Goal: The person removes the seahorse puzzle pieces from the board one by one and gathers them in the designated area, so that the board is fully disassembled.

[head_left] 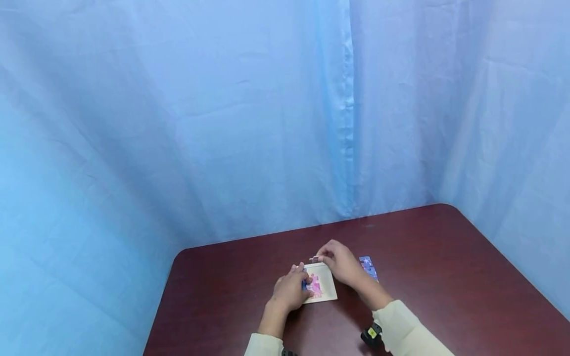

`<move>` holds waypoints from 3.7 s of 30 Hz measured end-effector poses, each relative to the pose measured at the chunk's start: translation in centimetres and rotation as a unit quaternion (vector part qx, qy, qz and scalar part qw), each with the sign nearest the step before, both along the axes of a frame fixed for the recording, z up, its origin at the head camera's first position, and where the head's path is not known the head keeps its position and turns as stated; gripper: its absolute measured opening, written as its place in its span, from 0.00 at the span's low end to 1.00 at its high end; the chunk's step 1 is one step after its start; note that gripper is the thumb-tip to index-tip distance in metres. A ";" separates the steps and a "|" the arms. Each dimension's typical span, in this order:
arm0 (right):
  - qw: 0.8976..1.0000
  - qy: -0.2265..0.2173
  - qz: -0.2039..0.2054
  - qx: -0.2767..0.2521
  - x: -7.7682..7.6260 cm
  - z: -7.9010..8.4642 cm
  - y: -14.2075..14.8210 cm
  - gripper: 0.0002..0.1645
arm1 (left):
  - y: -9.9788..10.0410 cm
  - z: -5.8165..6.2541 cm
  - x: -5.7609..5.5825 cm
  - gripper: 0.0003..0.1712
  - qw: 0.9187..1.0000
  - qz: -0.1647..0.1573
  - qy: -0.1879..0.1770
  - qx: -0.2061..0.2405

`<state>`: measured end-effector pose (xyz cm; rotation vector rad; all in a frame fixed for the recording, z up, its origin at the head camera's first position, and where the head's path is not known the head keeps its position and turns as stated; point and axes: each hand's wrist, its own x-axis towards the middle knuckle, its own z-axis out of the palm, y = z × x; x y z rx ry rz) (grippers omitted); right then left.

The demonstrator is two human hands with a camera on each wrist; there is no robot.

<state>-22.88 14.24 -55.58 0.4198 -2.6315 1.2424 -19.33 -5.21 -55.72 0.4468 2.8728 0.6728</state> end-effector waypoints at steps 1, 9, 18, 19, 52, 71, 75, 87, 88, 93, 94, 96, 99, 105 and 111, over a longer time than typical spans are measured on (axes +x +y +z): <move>1.000 -0.004 -0.003 0.000 -0.1 0.4 0.2 0.04 | -0.1 0.1 0.0 0.11 1.000 0.001 0.002 0.001; 0.997 -0.079 -0.023 -0.009 -0.3 1.2 1.8 0.03 | -0.5 0.1 -0.1 0.11 1.000 -0.006 -0.010 0.005; 0.993 -0.112 -0.008 -0.027 -0.9 0.4 4.0 0.03 | -0.5 -0.3 -0.1 0.10 1.000 -0.009 -0.011 0.016; 0.993 -0.116 -0.007 -0.029 -1.0 0.4 4.3 0.03 | -0.5 -0.3 -0.1 0.10 1.000 -0.009 -0.011 0.018; 0.985 -0.144 -0.011 0.094 -1.9 -1.4 10.1 0.08 | -0.1 -0.9 0.0 0.10 0.998 -0.002 -0.026 0.055; 0.984 -0.147 -0.023 0.101 -2.7 -1.8 9.8 0.08 | 0.2 -0.9 -0.2 0.20 0.997 0.018 -0.032 0.075; 0.985 -0.148 -0.026 0.088 -2.4 -1.7 9.4 0.08 | 0.3 -1.0 -0.3 0.39 0.997 0.028 -0.036 0.068; 0.989 -0.127 0.025 0.075 -0.3 -1.2 5.1 0.05 | 0.2 -0.4 0.0 0.35 0.997 0.022 -0.031 0.064; 0.989 -0.125 0.031 0.075 -0.2 -1.2 4.8 0.05 | 0.2 -0.4 0.0 0.34 0.997 0.022 -0.030 0.063; 0.988 -0.118 0.058 0.082 0.5 -1.0 3.1 0.05 | 0.1 -0.5 -0.1 0.27 0.998 0.022 -0.029 0.058; 0.988 -0.116 0.064 0.082 0.6 -1.0 2.8 0.05 | 0.1 -0.6 -0.1 0.26 0.998 0.022 -0.031 0.057; 0.988 -0.111 0.079 0.078 0.9 -1.0 2.3 0.06 | 0.0 -0.6 -0.2 0.25 0.998 0.020 -0.028 0.053; 0.988 -0.098 0.097 0.074 1.1 -1.1 1.5 0.07 | 0.0 -0.7 -0.2 0.24 0.998 0.017 -0.026 0.050; 0.989 -0.089 0.097 0.073 1.5 -1.9 0.0 0.11 | -0.2 -0.7 -0.2 0.24 0.998 0.011 -0.022 0.055; 0.993 -0.076 0.073 0.058 1.8 -2.6 -0.9 0.12 | -0.1 -0.6 0.0 0.22 0.998 0.005 -0.011 0.053</move>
